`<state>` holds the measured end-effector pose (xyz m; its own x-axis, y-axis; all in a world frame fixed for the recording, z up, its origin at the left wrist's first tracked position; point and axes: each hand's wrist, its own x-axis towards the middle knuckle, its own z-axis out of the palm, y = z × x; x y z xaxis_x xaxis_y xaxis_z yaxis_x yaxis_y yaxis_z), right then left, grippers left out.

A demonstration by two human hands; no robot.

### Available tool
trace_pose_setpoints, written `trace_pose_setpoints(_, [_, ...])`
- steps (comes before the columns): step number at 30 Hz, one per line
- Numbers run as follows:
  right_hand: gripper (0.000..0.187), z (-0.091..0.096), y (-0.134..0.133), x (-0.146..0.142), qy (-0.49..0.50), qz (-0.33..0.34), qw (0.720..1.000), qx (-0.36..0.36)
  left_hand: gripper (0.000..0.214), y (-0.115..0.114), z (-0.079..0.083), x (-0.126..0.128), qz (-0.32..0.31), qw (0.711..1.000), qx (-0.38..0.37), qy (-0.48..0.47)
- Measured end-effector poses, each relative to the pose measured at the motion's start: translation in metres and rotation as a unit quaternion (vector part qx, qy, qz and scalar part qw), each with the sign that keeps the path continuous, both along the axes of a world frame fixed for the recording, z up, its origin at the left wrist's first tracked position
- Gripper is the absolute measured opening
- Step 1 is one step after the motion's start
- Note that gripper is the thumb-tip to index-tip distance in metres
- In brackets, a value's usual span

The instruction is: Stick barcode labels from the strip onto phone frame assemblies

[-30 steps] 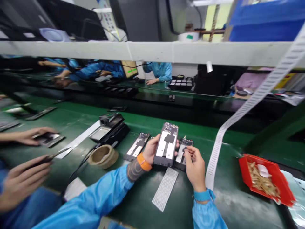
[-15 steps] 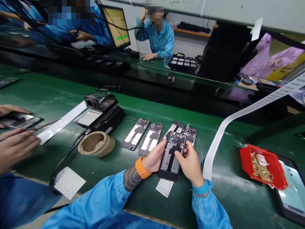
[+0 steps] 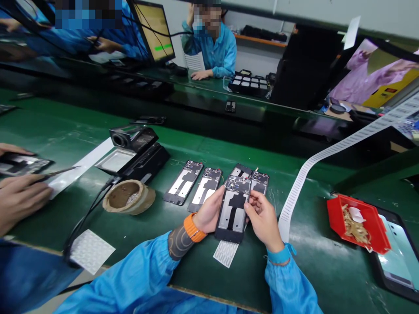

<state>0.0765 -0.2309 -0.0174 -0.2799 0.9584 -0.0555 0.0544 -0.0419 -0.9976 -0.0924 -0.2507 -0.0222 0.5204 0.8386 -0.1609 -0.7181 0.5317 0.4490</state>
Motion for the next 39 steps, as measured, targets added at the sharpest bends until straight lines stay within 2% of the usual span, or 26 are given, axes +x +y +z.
trace_pose_setpoints(5, [0.026, 0.003, -0.002, -0.002, -0.012, 0.020, 0.999, 0.027, 0.064, -0.001, 0.002, 0.002, 0.028, 0.999, -0.021, 0.020])
trace_pose_setpoints(9, [0.027, 0.003, -0.001, -0.004, -0.002, 0.004, 1.000, 0.008, 0.061, -0.001, 0.005, 0.006, 0.074, 0.994, -0.049, 0.057])
trace_pose_setpoints(12, [0.028, 0.000, 0.001, -0.005, 0.022, -0.021, 0.999, -0.017, 0.060, 0.000, 0.010, 0.005, 0.152, 0.980, -0.039, 0.124])
trace_pose_setpoints(16, [0.029, 0.001, -0.002, -0.009, 0.033, -0.069, 0.997, -0.005, 0.071, -0.005, 0.013, 0.000, 0.163, 0.950, -0.003, 0.266])
trace_pose_setpoints(18, [0.030, 0.009, -0.007, -0.011, 0.019, -0.037, 0.999, 0.017, 0.076, -0.009, 0.012, 0.002, 0.162, 0.933, 0.028, 0.321])
trace_pose_setpoints(21, [0.026, 0.027, -0.017, -0.010, 0.003, 0.079, 0.995, 0.053, 0.083, -0.016, 0.010, 0.007, 0.129, 0.931, 0.037, 0.339])
trace_pose_setpoints(23, [0.022, 0.037, -0.021, -0.005, -0.014, 0.086, 0.993, 0.084, 0.087, -0.019, 0.012, 0.009, 0.123, 0.926, 0.062, 0.352])
trace_pose_setpoints(25, [0.023, 0.040, -0.020, 0.001, -0.028, 0.025, 0.995, 0.095, 0.091, -0.023, 0.016, 0.011, 0.161, 0.888, 0.125, 0.411])
trace_pose_setpoints(27, [0.028, 0.036, -0.017, 0.004, -0.024, -0.006, 0.997, 0.077, 0.097, -0.025, 0.023, 0.011, 0.193, 0.828, 0.175, 0.497])
trace_pose_setpoints(29, [0.034, 0.029, -0.013, 0.001, -0.007, 0.018, 0.998, 0.055, 0.100, -0.028, 0.029, 0.011, 0.197, 0.777, 0.193, 0.566])
trace_pose_setpoints(31, [0.036, 0.022, -0.013, -0.005, -0.006, 0.034, 0.998, 0.042, 0.100, -0.032, 0.033, 0.011, 0.191, 0.757, 0.203, 0.591])
trace_pose_setpoints(33, [0.035, 0.018, -0.013, -0.009, -0.015, 0.014, 0.999, 0.030, 0.100, -0.034, 0.036, 0.009, 0.189, 0.762, 0.211, 0.582])
trace_pose_setpoints(35, [0.034, 0.015, -0.014, -0.010, -0.013, 0.002, 1.000, 0.016, 0.097, -0.035, 0.036, 0.005, 0.193, 0.785, 0.209, 0.551])
trace_pose_setpoints(39, [0.035, 0.012, -0.013, -0.005, 0.032, 0.016, 0.999, -0.008, 0.069, -0.028, 0.031, -0.003, 0.177, 0.839, 0.201, 0.474])
